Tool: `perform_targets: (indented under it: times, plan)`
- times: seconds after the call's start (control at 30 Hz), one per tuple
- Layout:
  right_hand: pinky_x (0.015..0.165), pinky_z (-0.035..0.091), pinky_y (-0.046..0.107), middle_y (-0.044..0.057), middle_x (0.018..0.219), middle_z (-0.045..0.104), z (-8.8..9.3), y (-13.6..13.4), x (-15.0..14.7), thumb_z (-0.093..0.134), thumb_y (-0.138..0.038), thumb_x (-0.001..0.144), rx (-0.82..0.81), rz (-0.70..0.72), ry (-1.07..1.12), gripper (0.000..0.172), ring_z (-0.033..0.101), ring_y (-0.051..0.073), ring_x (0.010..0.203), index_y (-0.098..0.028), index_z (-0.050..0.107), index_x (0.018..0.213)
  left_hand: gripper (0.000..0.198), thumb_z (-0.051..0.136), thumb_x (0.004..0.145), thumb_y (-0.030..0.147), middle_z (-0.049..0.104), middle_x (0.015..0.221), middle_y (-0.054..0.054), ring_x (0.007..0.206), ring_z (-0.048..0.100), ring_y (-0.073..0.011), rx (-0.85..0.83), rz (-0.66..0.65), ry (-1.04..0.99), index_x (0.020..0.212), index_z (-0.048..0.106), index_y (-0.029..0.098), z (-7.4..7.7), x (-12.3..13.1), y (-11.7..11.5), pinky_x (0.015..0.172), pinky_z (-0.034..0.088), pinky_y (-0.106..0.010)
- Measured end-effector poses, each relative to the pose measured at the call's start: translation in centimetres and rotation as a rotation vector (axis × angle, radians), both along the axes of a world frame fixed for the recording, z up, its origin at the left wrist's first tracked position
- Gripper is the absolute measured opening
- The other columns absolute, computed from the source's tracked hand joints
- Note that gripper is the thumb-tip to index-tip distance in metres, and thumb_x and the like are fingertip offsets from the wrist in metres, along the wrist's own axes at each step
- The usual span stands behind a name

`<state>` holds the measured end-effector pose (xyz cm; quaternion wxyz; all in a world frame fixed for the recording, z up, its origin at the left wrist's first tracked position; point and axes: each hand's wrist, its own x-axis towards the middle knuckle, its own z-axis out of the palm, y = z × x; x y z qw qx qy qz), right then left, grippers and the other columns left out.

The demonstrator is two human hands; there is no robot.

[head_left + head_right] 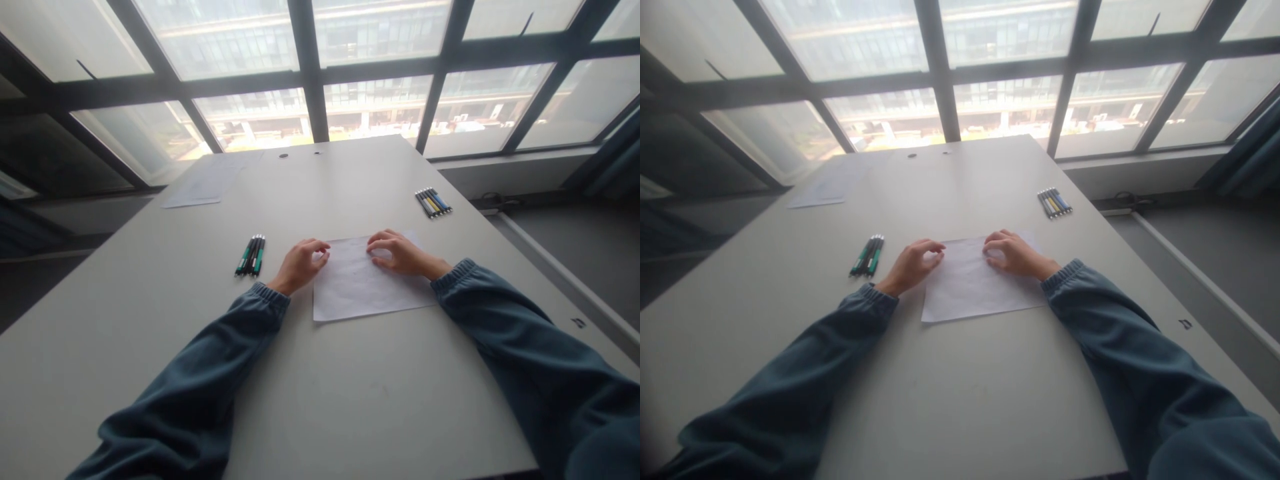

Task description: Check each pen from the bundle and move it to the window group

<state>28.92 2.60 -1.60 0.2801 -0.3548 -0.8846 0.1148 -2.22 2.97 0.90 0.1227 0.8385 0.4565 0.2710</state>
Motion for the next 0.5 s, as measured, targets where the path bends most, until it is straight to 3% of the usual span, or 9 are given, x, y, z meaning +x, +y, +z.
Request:
perform_targets:
  times: [0.13, 0.27, 0.4, 0.5]
  plan:
    - [0.102, 0.050, 0.048, 0.009, 0.118, 0.069, -0.1, 0.0, 0.1, 0.070, -0.025, 0.088, -0.005, 0.008, -0.001, 0.019, 0.062, 0.028, 0.110, -0.025, 0.074, 0.106, 0.022, 0.069, 0.084, 0.037, 0.077, 0.083, -0.004, 0.078, 0.071, -0.0195, -0.269, 0.128, 0.154, 0.094, 0.079, 0.020, 3.1, -3.7, 2.0, 0.075, 0.053, -0.028]
    - [0.102, 0.051, 0.050, 0.008, 0.118, 0.070, -0.4, 0.2, 0.2, 0.069, -0.025, 0.088, 0.006, 0.022, 0.007, 0.020, 0.062, 0.028, 0.111, -0.027, 0.074, 0.107, 0.022, 0.071, 0.081, 0.038, 0.077, 0.078, -0.005, 0.073, 0.070, -0.0196, -0.384, 0.343, 0.249, 0.088, 0.080, 0.019, 5.9, -9.0, 4.1, 0.068, 0.051, -0.027]
    - [0.101, 0.051, 0.049, 0.008, 0.119, 0.070, -0.5, 0.3, 0.3, 0.068, -0.027, 0.088, 0.010, 0.017, -0.010, 0.019, 0.063, 0.029, 0.109, -0.027, 0.074, 0.107, 0.017, 0.067, 0.081, 0.026, 0.078, 0.086, -0.009, 0.085, 0.072, -0.0235, -0.215, 0.647, 0.329, 0.086, 0.081, 0.017, 6.2, -13.5, 5.2, 0.079, 0.054, -0.029]
    - [0.100, 0.052, 0.049, 0.008, 0.119, 0.070, -0.7, 0.4, 0.3, 0.067, -0.028, 0.089, 0.021, 0.002, -0.023, 0.018, 0.063, 0.029, 0.108, -0.026, 0.074, 0.106, 0.016, 0.067, 0.080, 0.022, 0.077, 0.081, -0.010, 0.086, 0.072, -0.0234, -0.233, 0.737, 0.345, 0.086, 0.081, 0.017, 5.4, -15.1, 5.6, 0.084, 0.054, -0.029]
